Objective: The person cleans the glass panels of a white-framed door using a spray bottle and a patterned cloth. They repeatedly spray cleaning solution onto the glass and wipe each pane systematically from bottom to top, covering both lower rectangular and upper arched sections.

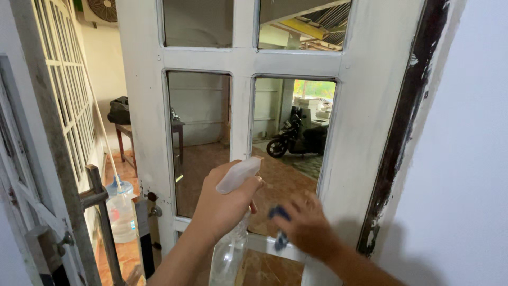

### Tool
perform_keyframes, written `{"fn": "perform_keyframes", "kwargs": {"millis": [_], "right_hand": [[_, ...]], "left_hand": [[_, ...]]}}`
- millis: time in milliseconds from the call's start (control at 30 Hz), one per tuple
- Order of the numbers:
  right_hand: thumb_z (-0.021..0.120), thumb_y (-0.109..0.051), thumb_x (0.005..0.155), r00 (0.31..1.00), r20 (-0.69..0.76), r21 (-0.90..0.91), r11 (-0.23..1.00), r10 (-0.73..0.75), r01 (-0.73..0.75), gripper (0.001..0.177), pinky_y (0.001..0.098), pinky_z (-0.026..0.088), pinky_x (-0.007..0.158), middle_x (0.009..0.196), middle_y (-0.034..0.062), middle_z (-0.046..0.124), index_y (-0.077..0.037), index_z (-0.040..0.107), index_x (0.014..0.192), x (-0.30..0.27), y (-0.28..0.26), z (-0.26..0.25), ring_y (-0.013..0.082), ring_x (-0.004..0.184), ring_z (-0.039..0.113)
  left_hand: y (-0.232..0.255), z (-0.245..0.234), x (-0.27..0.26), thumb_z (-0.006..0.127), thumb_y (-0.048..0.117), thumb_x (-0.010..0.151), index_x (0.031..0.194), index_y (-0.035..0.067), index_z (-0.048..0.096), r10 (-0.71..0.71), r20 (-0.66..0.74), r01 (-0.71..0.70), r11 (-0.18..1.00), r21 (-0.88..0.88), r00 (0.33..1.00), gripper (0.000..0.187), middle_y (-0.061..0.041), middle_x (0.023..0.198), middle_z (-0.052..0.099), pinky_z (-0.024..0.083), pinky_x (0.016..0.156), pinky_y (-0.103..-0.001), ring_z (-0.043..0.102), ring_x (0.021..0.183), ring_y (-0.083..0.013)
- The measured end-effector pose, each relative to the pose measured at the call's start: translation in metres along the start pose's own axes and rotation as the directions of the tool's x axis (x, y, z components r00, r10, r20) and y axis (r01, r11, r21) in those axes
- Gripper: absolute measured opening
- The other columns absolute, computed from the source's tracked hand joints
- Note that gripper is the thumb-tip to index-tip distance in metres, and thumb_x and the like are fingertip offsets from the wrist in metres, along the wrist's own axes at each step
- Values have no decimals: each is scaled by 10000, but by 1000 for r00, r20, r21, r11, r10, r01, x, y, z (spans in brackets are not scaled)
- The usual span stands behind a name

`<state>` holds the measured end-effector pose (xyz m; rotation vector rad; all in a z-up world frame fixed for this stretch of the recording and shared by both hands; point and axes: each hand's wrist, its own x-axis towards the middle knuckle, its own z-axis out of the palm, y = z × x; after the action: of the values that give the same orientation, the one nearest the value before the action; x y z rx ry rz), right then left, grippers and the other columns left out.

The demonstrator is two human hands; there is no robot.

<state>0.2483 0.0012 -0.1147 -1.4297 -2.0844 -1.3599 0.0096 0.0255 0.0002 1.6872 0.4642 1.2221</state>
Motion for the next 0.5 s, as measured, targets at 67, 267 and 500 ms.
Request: {"fn": "perform_keyframes", "kwargs": {"millis": [67,267,500], "right_hand": [[834,-271,701,977,-81,-66,977,198,-204,388,638,306,983,1255,155,617,-199,734,1069,51,40,-31,366,1225,493],[781,-177,801,795,-527,-122,898,302,-422,262,506,305,1017,1215,58,595,-240,724,1049,126,99,-94,296,1213,475],[834,-277,708,956,-170,-9,970,237,-242,258,571,370,962,1242,71,643,-262,750,952,-38,-34,21,286,1156,540]], "left_hand": [[8,0,4,681,148,815,1031,-2,740,9,0,-9,1000,15,1000,269,-87,732,718,537,481,-327,651,497,-167],[15,8,5,692,157,813,1003,-4,741,30,-17,-30,999,-16,999,254,-75,734,713,544,481,-323,641,506,-151],[2,16,-13,682,153,812,1075,28,753,-38,-17,38,999,5,999,300,-86,734,720,533,490,-324,644,516,-150]]}}
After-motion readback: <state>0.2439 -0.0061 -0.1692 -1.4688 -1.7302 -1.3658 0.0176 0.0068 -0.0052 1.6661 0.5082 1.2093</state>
